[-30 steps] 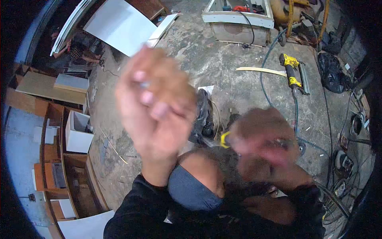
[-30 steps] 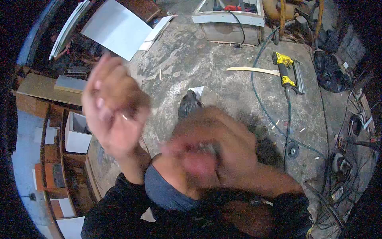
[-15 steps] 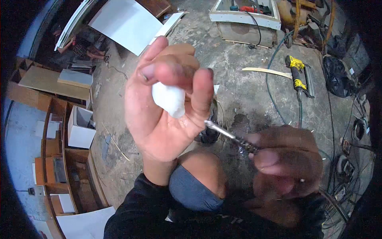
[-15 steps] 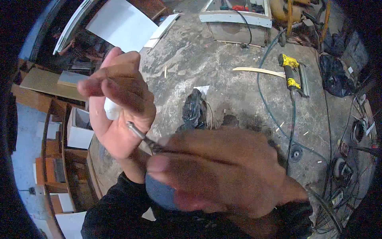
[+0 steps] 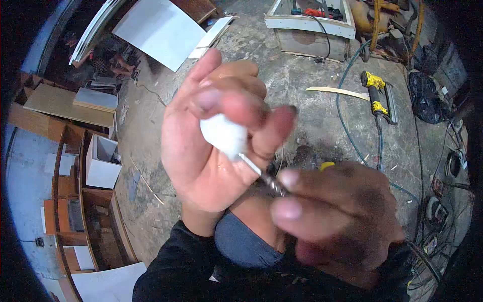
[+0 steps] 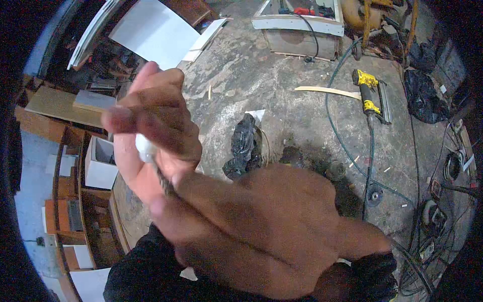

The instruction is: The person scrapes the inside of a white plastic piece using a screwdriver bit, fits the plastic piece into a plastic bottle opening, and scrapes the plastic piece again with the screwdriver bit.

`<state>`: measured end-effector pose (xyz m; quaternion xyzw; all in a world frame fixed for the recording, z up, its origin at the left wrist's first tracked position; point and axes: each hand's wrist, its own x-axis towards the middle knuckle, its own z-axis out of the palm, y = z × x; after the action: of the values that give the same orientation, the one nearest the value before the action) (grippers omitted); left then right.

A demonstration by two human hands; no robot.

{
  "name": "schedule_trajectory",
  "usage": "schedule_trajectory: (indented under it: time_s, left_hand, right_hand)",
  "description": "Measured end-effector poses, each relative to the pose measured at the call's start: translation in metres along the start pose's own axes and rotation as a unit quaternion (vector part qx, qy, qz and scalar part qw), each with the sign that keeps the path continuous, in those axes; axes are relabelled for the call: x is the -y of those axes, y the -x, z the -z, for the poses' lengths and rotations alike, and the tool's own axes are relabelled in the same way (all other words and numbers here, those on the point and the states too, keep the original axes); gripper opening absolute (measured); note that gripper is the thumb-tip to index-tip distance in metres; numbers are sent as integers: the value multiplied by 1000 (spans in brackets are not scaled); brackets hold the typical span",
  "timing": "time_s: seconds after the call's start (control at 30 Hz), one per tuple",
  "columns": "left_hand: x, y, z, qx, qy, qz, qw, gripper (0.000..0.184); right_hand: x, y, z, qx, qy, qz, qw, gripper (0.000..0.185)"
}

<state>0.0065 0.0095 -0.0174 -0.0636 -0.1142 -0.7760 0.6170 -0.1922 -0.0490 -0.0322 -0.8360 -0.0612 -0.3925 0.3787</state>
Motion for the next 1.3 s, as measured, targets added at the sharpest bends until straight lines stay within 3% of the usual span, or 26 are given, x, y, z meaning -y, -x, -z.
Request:
schedule_trajectory:
  time_s: [0.1, 0.17, 0.23, 0.27, 0.33, 0.37, 0.43, 0.5, 0.6, 0.67, 0.77, 0.8, 0.83, 0.93, 0.97, 1.03, 1.13, 1.3]
  left_hand:
    - [7, -2, -12, -39, -242, -68, 967, 45]
    - [21, -8, -13, -55, -427, -159, 889, 48]
    - [31, -15, -10, -88, -599, -222, 764, 52]
    - [32, -16, -8, -111, -695, -203, 681, 53]
    - [35, -22, 0, -145, -705, -220, 658, 55]
    - [36, -25, 4, -163, -709, -227, 647, 56]
    - [39, -23, -1, -160, -693, -213, 670, 54]
    - [39, -22, -4, -149, -683, -190, 689, 49]
    - [31, -16, -7, -149, -614, -115, 766, 42]
    - [28, -13, -1, -137, -568, -89, 807, 39]
    - [26, -6, -11, -127, -402, -65, 904, 39]
    - [13, -1, -19, -61, -444, -84, 890, 39]
    - [4, 0, -21, -37, -493, -81, 866, 38]
    - [15, -9, -4, -176, -494, -80, 848, 38]
    - [-5, -10, -1, -79, -448, -27, 890, 37]
    - [-18, -8, -1, -60, -376, -28, 924, 34]
    - [-14, -13, 5, -115, -239, -17, 964, 30]
    - [-8, -18, 6, -136, -151, 3, 979, 32]
  right_hand:
    - [-17, -1, -31, -164, 38, -18, 986, 21]
    - [-35, 0, -39, -215, 72, -22, 974, 21]
    - [-52, 3, -50, -210, 88, -65, 972, 23]
    - [-57, 5, -55, -205, 86, -89, 971, 24]
    - [-62, 5, -61, -189, 46, -148, 970, 30]
    - [-65, 8, -62, -157, 49, -120, 979, 29]
    - [-72, 12, -61, -96, 58, -62, 992, 29]
    - [-71, 13, -53, -43, 12, -66, 997, 24]
    - [-66, 13, -45, -15, -37, -45, 998, 21]
    - [-68, 16, -53, -40, -98, -61, 993, 20]
    - [-66, 27, -56, 39, -229, -135, 963, 18]
    - [-63, 32, -55, 84, -277, -167, 943, 18]
    - [-60, 38, -62, 81, -239, -164, 954, 17]
    - [-61, 49, -73, 78, -115, -131, 982, 10]
    - [-68, 48, -67, 41, -93, -125, 987, 15]
    - [-70, 38, -39, 7, -112, -233, 966, 22]
    - [-51, 32, -20, -1, -83, -280, 956, 27]
    - [-31, 27, -14, -44, -12, -216, 975, 22]
